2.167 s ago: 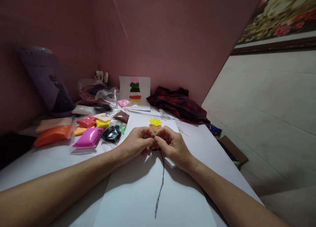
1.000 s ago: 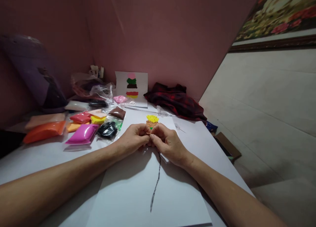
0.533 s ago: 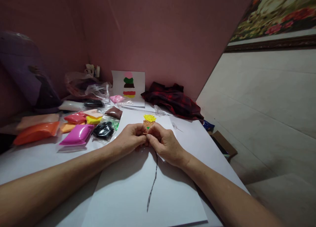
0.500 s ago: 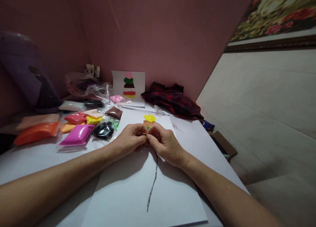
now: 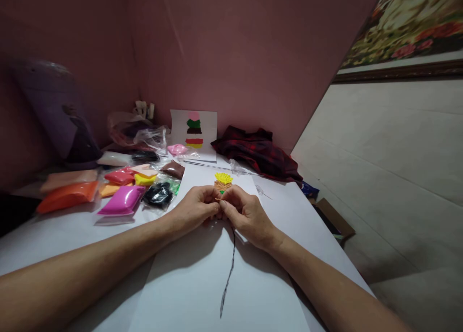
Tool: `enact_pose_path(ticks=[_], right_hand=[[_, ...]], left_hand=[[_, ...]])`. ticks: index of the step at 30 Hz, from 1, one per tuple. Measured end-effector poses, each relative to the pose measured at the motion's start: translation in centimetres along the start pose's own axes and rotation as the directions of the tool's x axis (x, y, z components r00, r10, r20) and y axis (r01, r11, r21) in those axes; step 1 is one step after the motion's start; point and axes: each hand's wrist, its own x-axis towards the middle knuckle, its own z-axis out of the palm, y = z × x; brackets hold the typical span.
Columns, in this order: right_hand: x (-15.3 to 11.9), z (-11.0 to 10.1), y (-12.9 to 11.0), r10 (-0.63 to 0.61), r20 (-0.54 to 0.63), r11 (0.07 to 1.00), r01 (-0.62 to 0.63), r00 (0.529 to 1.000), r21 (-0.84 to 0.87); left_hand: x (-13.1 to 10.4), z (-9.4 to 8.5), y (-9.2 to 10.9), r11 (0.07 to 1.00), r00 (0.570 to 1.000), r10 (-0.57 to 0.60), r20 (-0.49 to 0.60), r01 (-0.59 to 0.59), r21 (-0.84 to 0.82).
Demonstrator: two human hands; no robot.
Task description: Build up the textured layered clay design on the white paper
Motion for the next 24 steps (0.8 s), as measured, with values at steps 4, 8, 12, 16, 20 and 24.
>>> enact_pose_path(ticks=[4, 8, 12, 16, 20, 24], right_hand=[[0.02, 0.00, 0.06, 0.017, 0.005, 0.998, -0.017, 1.000, 0.053], [0.05, -0.01, -0.01, 0.056, 0.011, 0.993, -0.057, 0.998, 0.101], [0.13, 0.03, -0.27, 0.083, -0.001, 0.977, -0.081, 0.997, 0.198], [0.19, 0.01, -0.36, 0.116, -0.036, 0.965, -0.104, 0.993, 0.242], [0.23, 0.01, -0.13, 0.142, -0.060, 0.961, -0.123, 0.988, 0.246], [0.33, 0.04, 0.06, 0.181, -0.100, 0.949, -0.147, 0.978, 0.280]], left_hand=[[0.00, -0.01, 0.03, 1.000, 1.000, -0.007, -0.001, 0.007, -0.020], [-0.11, -0.03, 0.18, 0.999, 1.000, -0.011, 0.011, 0.011, -0.034], [-0.07, -0.17, 0.01, 0.999, 1.000, 0.008, 0.021, -0.007, -0.048], [0.06, -0.31, -0.25, 0.999, 0.999, 0.024, 0.026, -0.023, -0.046], [0.00, -0.28, -0.15, 0.998, 0.999, 0.024, 0.021, -0.023, -0.057], [-0.12, -0.16, 0.17, 0.997, 1.000, 0.016, 0.011, -0.015, -0.077]])
